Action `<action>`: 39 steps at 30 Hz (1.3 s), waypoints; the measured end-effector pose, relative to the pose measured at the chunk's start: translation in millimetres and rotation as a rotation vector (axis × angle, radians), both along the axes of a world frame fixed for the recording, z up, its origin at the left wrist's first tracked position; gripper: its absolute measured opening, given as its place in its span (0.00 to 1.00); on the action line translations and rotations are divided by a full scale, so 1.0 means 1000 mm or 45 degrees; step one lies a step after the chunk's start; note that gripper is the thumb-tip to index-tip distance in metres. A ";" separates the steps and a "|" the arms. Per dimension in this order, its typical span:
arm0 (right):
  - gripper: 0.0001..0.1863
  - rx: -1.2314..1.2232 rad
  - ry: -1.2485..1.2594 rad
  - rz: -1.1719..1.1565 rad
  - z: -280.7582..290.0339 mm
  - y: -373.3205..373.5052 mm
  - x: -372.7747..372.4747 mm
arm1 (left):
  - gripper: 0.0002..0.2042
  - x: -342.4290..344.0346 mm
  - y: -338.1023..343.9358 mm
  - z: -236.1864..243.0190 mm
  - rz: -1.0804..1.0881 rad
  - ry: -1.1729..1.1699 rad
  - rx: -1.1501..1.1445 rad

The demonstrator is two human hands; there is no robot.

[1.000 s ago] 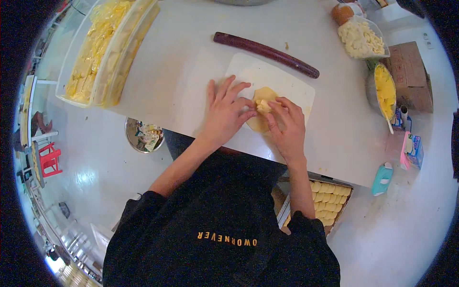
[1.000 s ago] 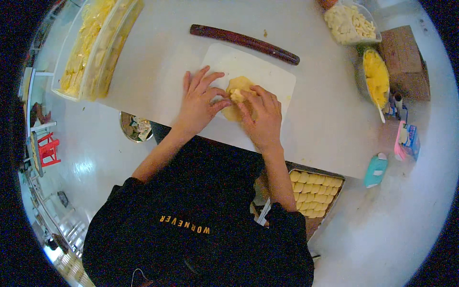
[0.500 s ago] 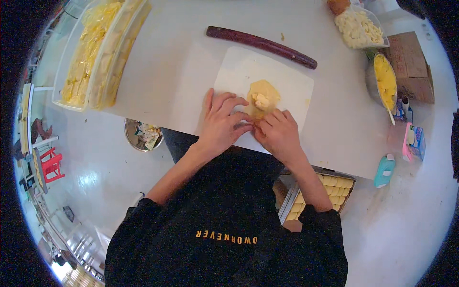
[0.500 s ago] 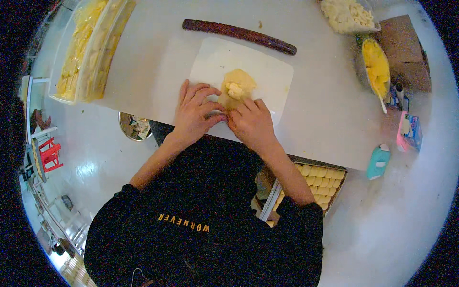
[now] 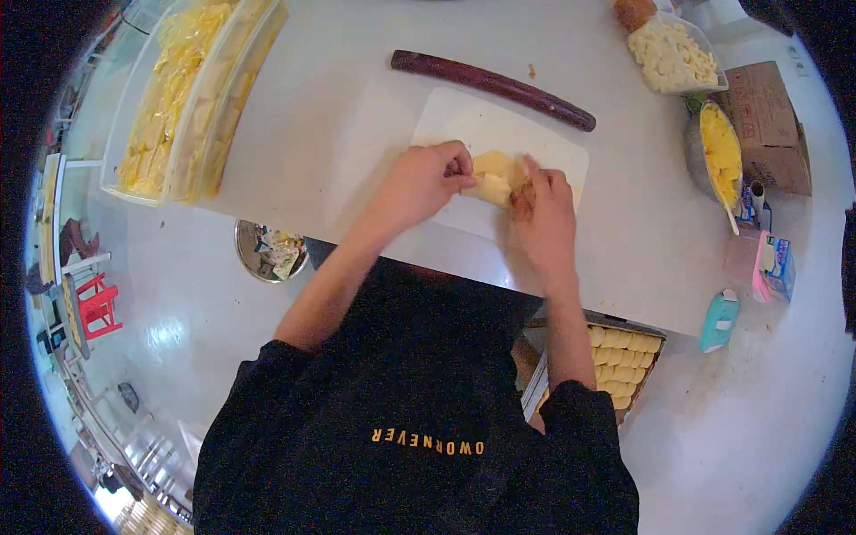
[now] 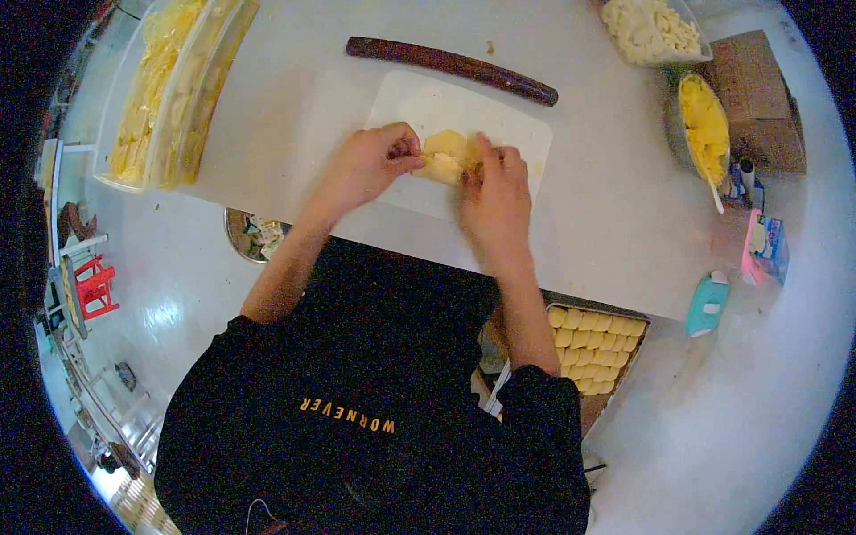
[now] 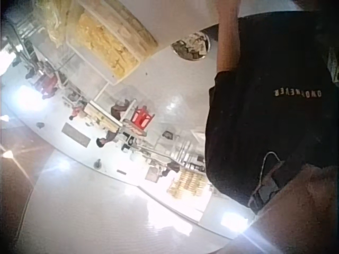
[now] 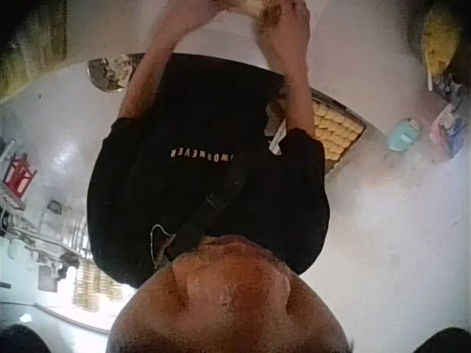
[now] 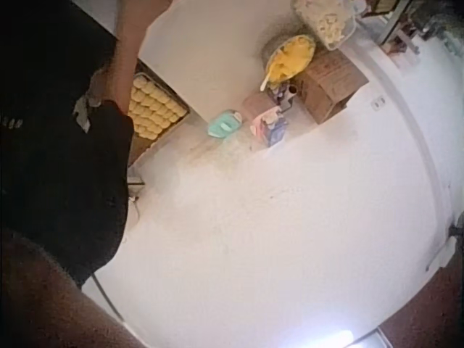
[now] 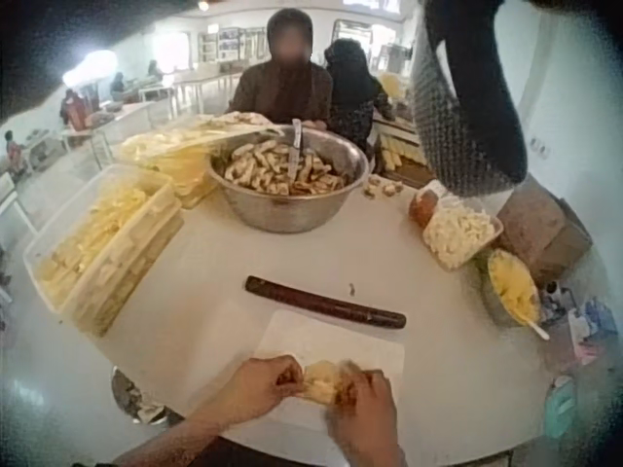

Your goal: Flattening dough with a rolling pin and filling it to make bread rolls.

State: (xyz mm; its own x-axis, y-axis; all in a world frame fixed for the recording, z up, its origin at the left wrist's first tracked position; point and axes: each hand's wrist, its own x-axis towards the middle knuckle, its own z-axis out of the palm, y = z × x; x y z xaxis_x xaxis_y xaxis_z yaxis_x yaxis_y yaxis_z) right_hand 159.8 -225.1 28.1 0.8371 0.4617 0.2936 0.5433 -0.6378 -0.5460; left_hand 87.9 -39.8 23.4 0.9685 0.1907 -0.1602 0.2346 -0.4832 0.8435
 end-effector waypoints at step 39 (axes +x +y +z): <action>0.21 -0.757 -0.146 0.105 0.015 -0.003 -0.038 | 0.15 -0.034 -0.032 0.010 -0.058 -0.396 1.057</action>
State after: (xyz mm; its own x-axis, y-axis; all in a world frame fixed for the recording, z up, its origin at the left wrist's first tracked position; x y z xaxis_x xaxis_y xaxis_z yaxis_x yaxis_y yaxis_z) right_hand 121.9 -228.0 43.3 0.7696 0.6364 0.0522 0.6384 -0.7684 -0.0445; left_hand 53.9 -71.8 33.9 0.9546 0.0890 0.2842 0.0193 -0.9708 0.2393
